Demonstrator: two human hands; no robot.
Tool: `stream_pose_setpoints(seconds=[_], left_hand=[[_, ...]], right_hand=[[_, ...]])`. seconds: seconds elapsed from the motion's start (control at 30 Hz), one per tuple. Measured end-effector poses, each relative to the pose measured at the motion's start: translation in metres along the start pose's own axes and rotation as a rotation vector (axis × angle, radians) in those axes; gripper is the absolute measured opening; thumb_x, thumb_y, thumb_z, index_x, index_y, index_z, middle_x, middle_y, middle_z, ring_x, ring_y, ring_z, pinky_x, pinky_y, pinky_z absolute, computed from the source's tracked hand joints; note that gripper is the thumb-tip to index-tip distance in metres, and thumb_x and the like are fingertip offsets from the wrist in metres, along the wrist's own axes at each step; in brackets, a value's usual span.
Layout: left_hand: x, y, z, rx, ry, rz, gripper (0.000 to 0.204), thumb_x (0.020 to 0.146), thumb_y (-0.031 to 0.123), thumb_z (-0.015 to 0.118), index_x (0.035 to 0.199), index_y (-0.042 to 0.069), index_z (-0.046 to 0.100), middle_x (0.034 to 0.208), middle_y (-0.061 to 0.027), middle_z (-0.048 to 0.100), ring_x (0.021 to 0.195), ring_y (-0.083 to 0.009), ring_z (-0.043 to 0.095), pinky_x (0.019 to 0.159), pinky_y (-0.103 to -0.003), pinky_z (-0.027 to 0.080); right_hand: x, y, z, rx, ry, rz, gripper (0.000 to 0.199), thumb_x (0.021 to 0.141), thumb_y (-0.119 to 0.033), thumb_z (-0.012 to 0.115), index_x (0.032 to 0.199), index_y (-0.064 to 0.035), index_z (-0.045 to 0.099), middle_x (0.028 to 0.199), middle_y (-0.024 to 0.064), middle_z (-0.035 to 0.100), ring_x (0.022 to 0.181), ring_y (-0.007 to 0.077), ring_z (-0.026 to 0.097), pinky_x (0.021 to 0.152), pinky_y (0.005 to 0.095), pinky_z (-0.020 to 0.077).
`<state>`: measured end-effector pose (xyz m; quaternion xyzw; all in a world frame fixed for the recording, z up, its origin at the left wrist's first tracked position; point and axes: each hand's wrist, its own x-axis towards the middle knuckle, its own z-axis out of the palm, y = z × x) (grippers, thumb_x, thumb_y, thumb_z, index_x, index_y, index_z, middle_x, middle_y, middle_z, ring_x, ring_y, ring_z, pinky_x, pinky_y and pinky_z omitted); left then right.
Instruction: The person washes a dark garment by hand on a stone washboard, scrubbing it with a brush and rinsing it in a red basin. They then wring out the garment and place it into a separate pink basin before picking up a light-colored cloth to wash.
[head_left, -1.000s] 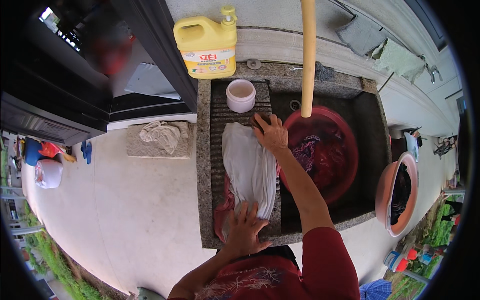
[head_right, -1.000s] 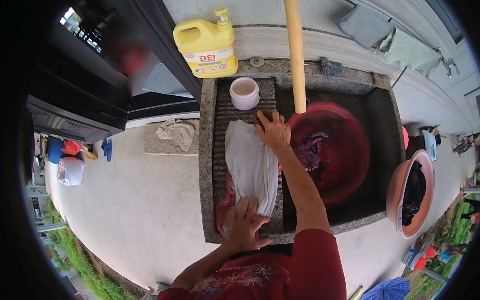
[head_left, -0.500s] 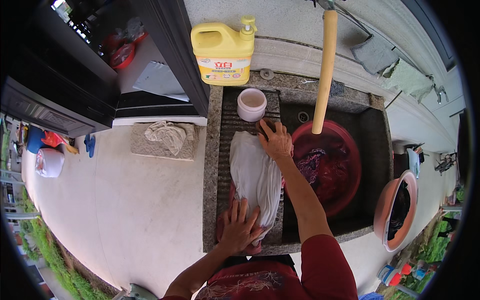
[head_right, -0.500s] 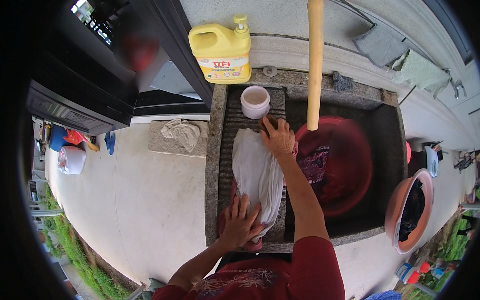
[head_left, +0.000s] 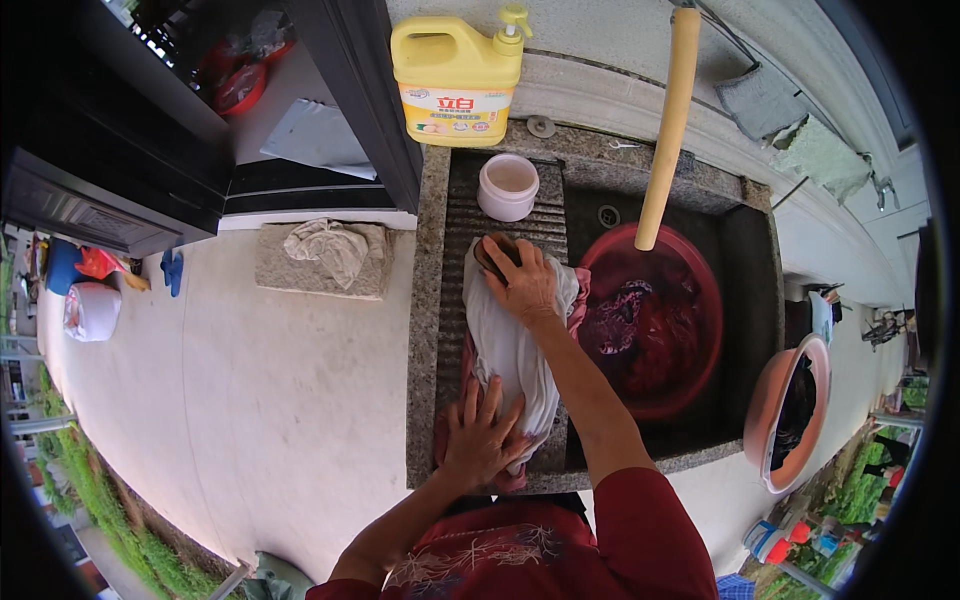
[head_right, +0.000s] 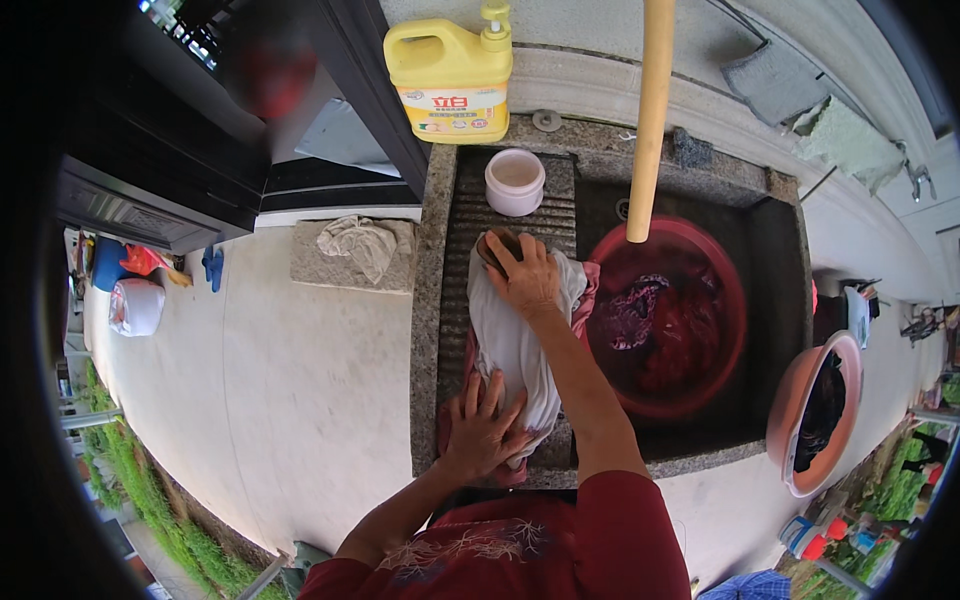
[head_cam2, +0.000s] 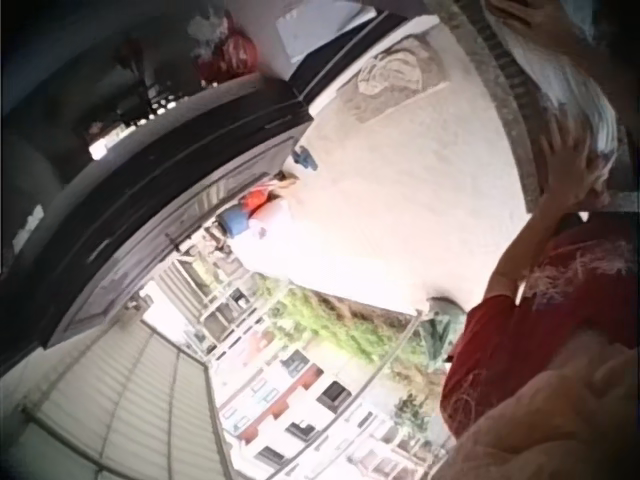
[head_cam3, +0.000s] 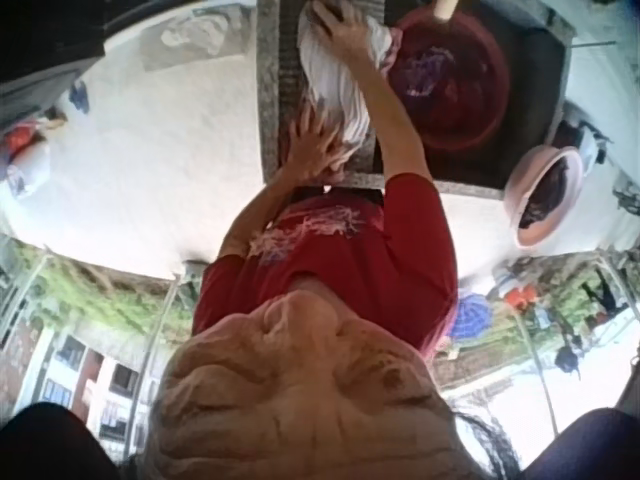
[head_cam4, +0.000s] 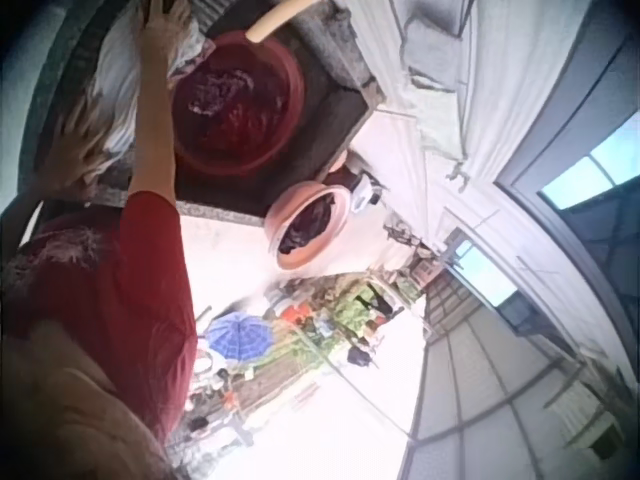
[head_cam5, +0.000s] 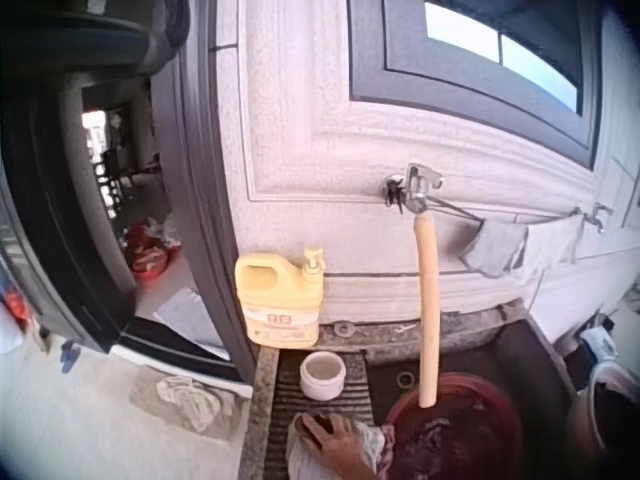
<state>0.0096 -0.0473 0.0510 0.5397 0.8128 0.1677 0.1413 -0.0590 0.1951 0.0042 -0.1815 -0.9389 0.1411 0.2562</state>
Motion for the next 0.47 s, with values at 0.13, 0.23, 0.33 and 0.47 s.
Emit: stream_pose_setpoints(seconds=[0.13, 0.23, 0.33, 0.47], left_hand=[[-0.003, -0.003, 0.006, -0.014, 0.054, -0.009, 0.06, 0.082, 0.055, 0.056, 0.132, 0.024, 0.048, 0.149, -0.0169, 0.022, 0.132, -0.0433, 0.024, 0.096, -0.058, 0.026], [-0.002, -0.005, 0.006, 0.005, 0.056, -0.005, 0.06, 0.082, 0.056, 0.056, 0.133, 0.025, 0.047, 0.149, -0.0179, 0.022, 0.131, -0.0435, 0.024, 0.095, -0.058, 0.027], [-0.001, -0.002, 0.002, 0.035, 0.014, -0.005, 0.061, 0.082, 0.056, 0.056, 0.135, 0.026, 0.046, 0.149, -0.0177, 0.021, 0.132, -0.0433, 0.024, 0.095, -0.058, 0.027], [-0.003, 0.001, 0.001, 0.1, -0.034, -0.024, 0.064, 0.081, 0.056, 0.057, 0.137, 0.027, 0.044, 0.152, -0.0168, 0.016, 0.135, -0.0427, 0.018, 0.097, -0.058, 0.025]], right_hand=[[-0.035, -0.032, -0.018, 0.1, -0.109, 0.02, 0.047, 0.075, -0.026, 0.07, 0.121, -0.0262, 0.059, 0.097, 0.0099, 0.051, 0.085, 0.0281, 0.056, 0.065, 0.0424, 0.0497], [-0.088, -0.045, -0.068, 0.155, -0.322, -0.077, 0.051, 0.074, -0.03, 0.07, 0.124, -0.0278, 0.057, 0.098, 0.009, 0.049, 0.089, 0.0277, 0.056, 0.065, 0.0401, 0.0499], [-0.089, -0.021, -0.073, 0.048, -0.273, -0.182, 0.053, 0.075, -0.032, 0.069, 0.126, -0.0286, 0.054, 0.099, 0.0084, 0.049, 0.089, 0.0269, 0.056, 0.065, 0.038, 0.0494], [0.0, 0.036, -0.016, -0.097, -0.146, 0.303, 0.051, 0.077, -0.032, 0.068, 0.126, -0.0264, 0.055, 0.105, 0.0099, 0.05, 0.092, 0.0314, 0.055, 0.08, 0.0486, 0.0485]])
